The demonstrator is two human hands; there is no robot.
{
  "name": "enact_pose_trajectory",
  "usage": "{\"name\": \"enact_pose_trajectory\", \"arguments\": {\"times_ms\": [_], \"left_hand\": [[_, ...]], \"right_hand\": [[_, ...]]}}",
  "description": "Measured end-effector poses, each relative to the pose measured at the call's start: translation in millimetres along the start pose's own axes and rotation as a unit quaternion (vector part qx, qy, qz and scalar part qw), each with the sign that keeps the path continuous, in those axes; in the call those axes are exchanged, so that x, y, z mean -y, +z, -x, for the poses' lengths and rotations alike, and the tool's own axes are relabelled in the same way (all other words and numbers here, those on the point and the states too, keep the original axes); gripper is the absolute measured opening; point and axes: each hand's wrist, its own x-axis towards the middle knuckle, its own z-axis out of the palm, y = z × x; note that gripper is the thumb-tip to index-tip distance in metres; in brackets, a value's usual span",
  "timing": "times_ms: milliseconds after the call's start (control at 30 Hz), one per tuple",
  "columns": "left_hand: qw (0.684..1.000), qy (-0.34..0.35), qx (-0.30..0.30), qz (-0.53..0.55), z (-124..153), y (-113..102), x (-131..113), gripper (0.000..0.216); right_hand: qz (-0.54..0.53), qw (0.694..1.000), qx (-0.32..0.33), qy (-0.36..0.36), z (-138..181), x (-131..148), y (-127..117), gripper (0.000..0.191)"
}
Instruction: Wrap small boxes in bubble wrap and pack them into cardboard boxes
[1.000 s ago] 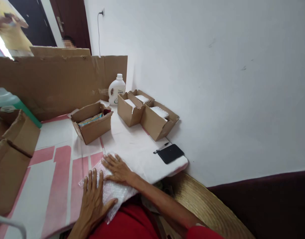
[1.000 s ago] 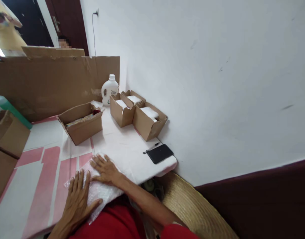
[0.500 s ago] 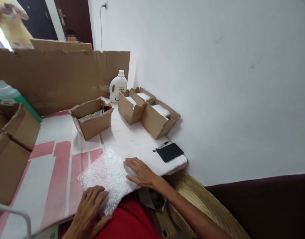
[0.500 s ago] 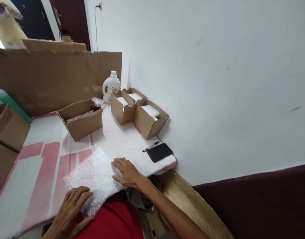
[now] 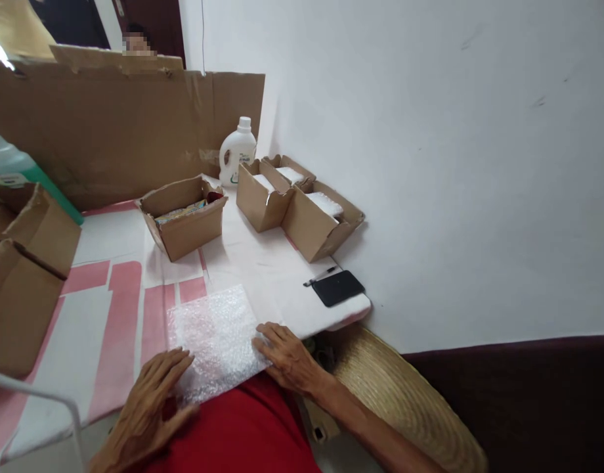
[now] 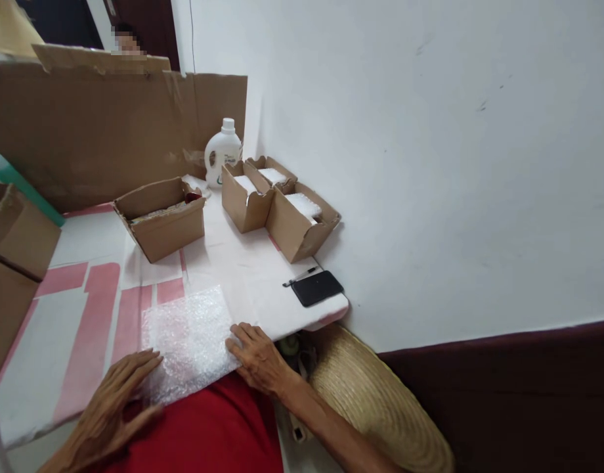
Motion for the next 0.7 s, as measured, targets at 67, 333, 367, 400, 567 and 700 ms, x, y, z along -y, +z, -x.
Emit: {"name": "enact_pose_trajectory", "arguments": {"times_ms": [67,333,367,400,567,700], "left_hand": [[1.0,0.002,0.031,0.001,3.2,0.1,1.8,0.081],[0.992,-0.084,-0.002,0.096,-5.0,5.7,15.8,0.071],[0.985,-0.121,-0.022,0.124,-7.5,8.6,17.6,0.06],[0.975,-0.159,-0.04,0.151,-10.5,12.0,19.2,0.047],[0.911,-0.332,-0.069,0.236,-36.0,24.6,20.6,0.033],[0.886,-0.399,-0.085,0.222,-55.0,26.3,17.4,0.04]], "right_hand": [[-0.039,0.998,-0.056,-0.016,-0.5,-3.5,4.2,0.027],[-0.277,0.932,-0.191,0.137,-33.4,2.5,9.3,0.014],[-0.283,0.924,-0.194,0.172,-38.6,3.0,10.8,0.018],[-0.285,0.916,-0.2,0.203,-43.9,3.0,12.7,0.024],[-0.287,0.875,-0.27,0.28,-73.5,0.5,28.3,0.033],[-0.261,0.869,-0.289,0.306,-91.7,-3.3,39.4,0.034]]}}
